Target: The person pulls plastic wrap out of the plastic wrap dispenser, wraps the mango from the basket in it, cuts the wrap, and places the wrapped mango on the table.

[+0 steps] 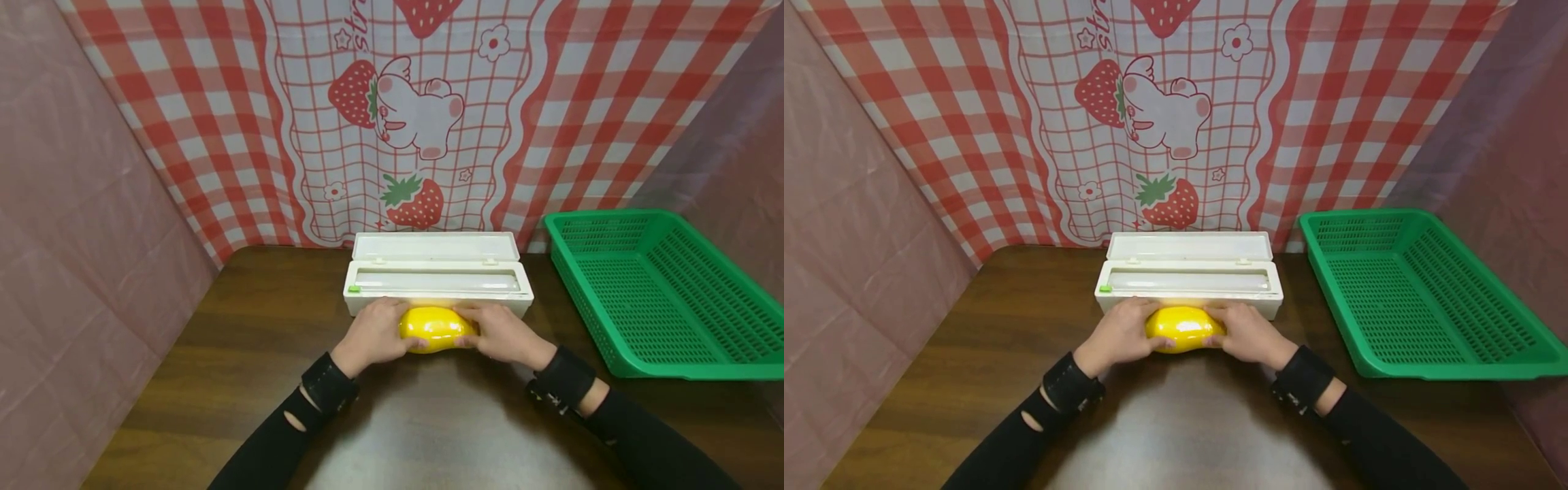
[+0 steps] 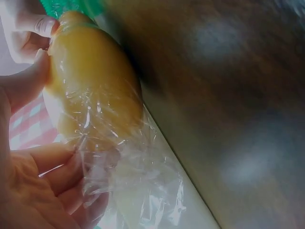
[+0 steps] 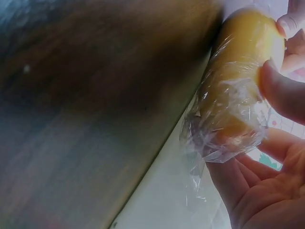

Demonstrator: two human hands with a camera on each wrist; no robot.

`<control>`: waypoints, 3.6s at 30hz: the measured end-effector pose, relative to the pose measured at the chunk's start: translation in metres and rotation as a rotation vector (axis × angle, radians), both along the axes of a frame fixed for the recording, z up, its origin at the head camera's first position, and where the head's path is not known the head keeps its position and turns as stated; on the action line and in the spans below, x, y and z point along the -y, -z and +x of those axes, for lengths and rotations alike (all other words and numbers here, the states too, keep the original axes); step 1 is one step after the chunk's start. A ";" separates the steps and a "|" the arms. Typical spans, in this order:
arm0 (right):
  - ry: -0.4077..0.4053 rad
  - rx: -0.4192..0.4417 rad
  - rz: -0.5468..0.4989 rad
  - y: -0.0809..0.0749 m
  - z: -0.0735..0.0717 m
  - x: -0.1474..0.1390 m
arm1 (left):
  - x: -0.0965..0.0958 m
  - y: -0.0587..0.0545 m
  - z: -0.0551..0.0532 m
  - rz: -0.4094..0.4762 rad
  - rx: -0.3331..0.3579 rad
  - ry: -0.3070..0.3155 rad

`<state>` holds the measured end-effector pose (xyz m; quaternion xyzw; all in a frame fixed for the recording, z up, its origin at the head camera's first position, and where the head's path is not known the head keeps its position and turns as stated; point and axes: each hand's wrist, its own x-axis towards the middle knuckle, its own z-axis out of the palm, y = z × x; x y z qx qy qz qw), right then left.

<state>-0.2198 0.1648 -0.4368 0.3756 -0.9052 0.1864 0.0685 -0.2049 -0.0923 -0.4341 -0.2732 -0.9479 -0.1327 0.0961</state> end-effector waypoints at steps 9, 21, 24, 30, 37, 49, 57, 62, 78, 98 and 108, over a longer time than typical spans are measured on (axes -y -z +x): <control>0.017 0.040 -0.003 0.003 -0.002 -0.003 | 0.000 -0.003 -0.003 0.059 0.088 0.006; 0.042 0.104 -0.054 0.006 -0.001 -0.005 | -0.001 0.002 0.000 0.071 -0.016 0.010; 0.038 0.097 -0.069 0.006 -0.001 -0.005 | -0.001 0.000 0.001 0.050 -0.007 -0.003; 0.025 0.090 -0.066 0.007 0.002 -0.005 | 0.001 -0.002 0.008 0.026 0.008 -0.030; 0.034 0.056 -0.070 0.009 0.007 -0.005 | 0.005 -0.007 0.010 -0.032 -0.072 -0.003; 0.063 0.203 -0.123 -0.001 0.010 -0.007 | 0.007 -0.004 0.010 -0.041 -0.104 0.117; 0.086 0.033 -0.104 -0.008 0.010 -0.007 | 0.007 -0.009 0.008 -0.045 -0.172 0.135; 0.008 -0.286 -0.078 -0.015 0.013 -0.006 | 0.006 -0.014 0.008 -0.065 -0.143 0.116; -0.036 -0.263 -0.107 -0.009 0.013 -0.006 | 0.004 -0.012 0.008 0.126 0.007 0.056; 0.052 -0.072 -0.188 -0.013 -0.001 -0.010 | 0.005 -0.018 0.007 0.075 -0.154 -0.015; 0.102 -0.057 -0.245 -0.009 -0.002 -0.009 | 0.005 -0.019 0.007 0.016 -0.225 -0.030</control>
